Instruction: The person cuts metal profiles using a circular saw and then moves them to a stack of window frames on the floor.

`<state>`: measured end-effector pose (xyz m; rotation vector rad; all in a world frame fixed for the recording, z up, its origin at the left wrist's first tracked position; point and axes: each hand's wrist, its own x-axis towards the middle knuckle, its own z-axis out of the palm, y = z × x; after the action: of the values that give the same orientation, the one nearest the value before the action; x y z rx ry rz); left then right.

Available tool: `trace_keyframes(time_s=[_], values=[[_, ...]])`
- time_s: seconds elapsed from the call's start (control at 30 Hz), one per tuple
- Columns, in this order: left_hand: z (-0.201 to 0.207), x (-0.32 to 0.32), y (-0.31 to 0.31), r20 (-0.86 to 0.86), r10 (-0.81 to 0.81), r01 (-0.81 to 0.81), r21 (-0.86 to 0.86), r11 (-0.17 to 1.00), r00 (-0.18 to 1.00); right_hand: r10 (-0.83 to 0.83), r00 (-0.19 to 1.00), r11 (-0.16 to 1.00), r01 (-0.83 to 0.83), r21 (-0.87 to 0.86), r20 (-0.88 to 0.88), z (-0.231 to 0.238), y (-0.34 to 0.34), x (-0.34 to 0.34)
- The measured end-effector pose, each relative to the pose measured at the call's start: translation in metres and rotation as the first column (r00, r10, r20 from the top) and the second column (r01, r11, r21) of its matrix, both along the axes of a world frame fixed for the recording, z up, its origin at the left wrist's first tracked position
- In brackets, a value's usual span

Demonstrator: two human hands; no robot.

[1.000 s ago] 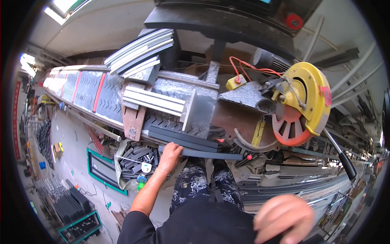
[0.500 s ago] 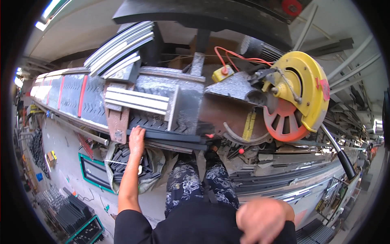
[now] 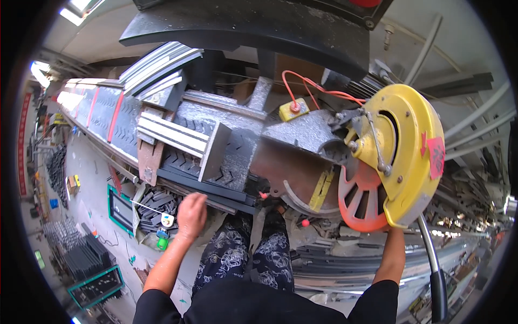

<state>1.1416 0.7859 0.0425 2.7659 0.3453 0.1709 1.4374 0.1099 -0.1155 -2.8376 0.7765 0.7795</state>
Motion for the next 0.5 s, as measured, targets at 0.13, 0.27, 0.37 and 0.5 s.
trace_keyframes(time_s=[0.13, 0.27, 0.37, 0.5], values=[[0.005, 0.016, -0.041, 0.032, -0.031, 0.034, -0.096, 0.995, 0.999, 0.017, 0.999, 0.999, -0.018, -0.030, -0.034, -0.030, 0.011, 0.018], [-0.001, 0.051, -0.069, 0.089, -0.083, 0.101, -0.224, 0.969, 0.993, 0.065, 0.998, 0.997, -0.064, -0.037, 0.015, -0.023, 0.019, 0.018], [-0.013, 0.076, -0.092, 0.144, -0.102, 0.141, -0.294, 0.945, 0.984, 0.172, 0.981, 0.985, -0.172, -0.009, 0.087, -0.023, 0.041, 0.012], [-0.028, 0.118, -0.121, 0.263, -0.193, 0.253, -0.219, 0.942, 0.945, 0.395, 0.889, 0.903, -0.422, 0.078, 0.232, -0.017, 0.119, 0.001]])
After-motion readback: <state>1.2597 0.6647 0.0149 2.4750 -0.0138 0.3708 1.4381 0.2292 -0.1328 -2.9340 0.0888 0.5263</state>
